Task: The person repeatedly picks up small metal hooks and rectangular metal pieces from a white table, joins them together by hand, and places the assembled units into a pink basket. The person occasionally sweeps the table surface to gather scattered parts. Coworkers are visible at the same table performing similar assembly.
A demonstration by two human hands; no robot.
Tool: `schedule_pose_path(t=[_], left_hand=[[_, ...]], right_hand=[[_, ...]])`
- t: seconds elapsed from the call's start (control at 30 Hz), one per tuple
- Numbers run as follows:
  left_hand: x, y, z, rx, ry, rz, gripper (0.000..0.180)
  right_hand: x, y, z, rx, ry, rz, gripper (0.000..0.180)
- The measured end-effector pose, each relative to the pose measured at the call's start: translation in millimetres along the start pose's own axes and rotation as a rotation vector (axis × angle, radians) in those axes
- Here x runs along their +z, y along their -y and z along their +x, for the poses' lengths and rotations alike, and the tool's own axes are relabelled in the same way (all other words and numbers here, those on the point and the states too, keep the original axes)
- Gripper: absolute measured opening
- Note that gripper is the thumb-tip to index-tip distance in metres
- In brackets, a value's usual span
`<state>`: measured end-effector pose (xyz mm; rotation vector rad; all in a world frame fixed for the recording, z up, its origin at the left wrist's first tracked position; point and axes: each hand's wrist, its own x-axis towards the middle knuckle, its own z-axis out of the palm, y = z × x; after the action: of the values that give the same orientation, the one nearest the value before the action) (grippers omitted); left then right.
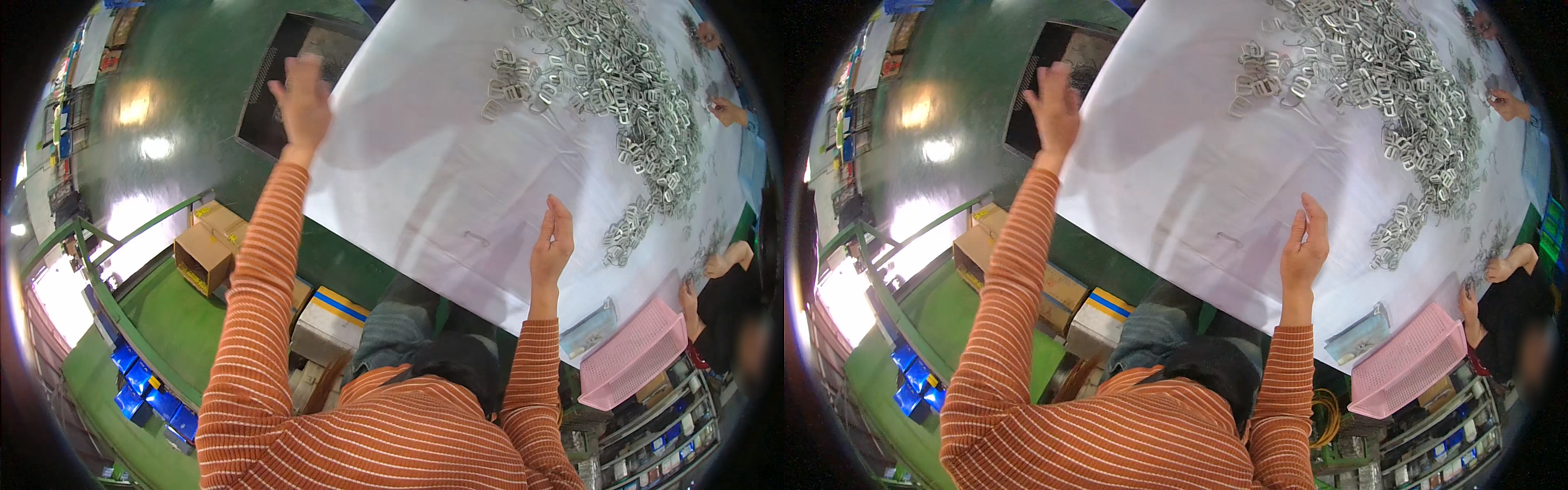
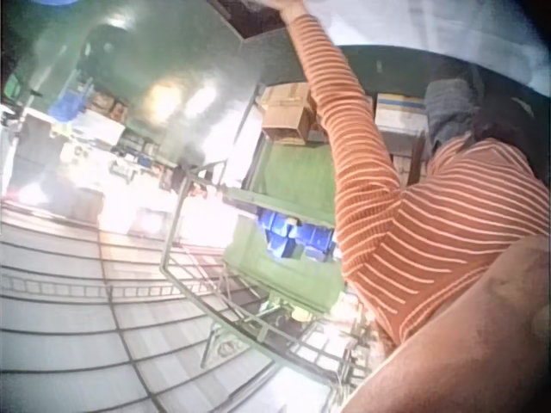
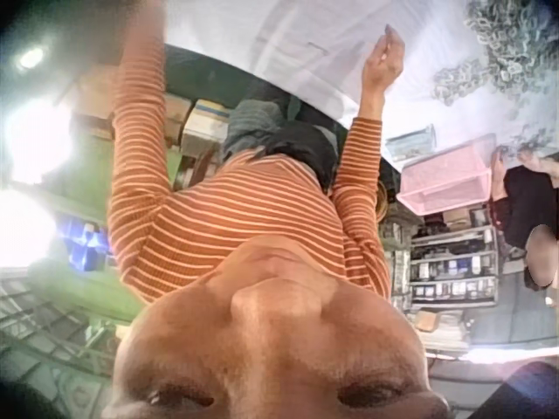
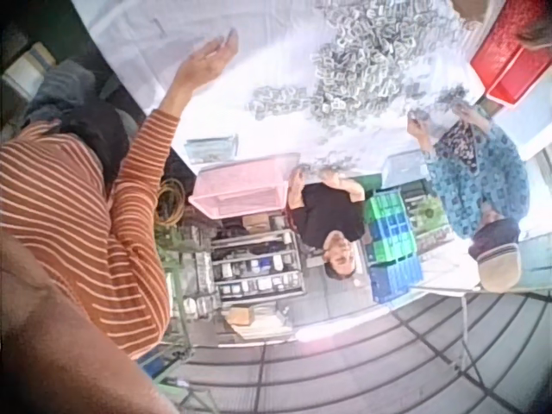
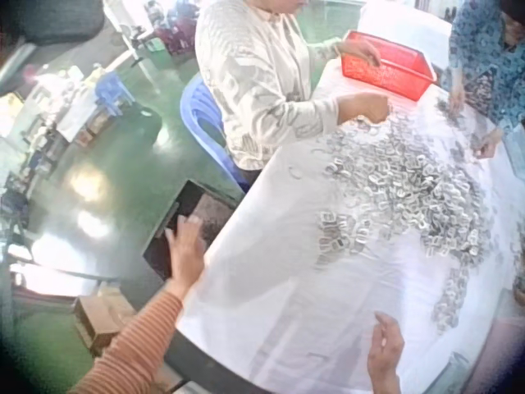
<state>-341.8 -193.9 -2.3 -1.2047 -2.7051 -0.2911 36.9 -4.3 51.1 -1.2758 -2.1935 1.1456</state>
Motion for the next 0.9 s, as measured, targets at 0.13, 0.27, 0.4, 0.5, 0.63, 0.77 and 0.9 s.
schedule_pose_path(t=[0.13, 0.27, 0.4, 0.5, 0.63, 0.77, 0.9], left_hand=[[-5, -145, -88, 0.487, 0.386, -0.193, 0.050], [-11, -224, -167, 1.139, 0.503, -0.419, 0.049], [2, -188, -137, 0.746, 0.904, -0.511, 0.046], [-5, -124, -85, 0.459, 0.500, -0.133, 0.048], [-11, -105, -31, 0.204, 0.157, 0.076, 0.050], [-7, -215, -22, 0.320, 0.033, -0.309, 0.046], [-16, -364, -57, -0.021, 0.527, -0.918, 0.041]], right_hand=[[7, 7, 5, -0.073, -0.061, 0.025, 0.022], [-6, 20, 8, -0.052, -0.093, -0.048, 0.022], [-54, -24, 9, -0.109, -0.223, -0.212, 0.024], [-109, -68, 5, 0.051, -0.349, -0.313, 0.023], [-167, -134, 10, 0.270, -0.382, -0.251, 0.042], [-169, -164, 53, 0.402, -0.431, -0.451, 0.058], [-115, -137, 68, 0.181, -0.316, -0.535, 0.044]])
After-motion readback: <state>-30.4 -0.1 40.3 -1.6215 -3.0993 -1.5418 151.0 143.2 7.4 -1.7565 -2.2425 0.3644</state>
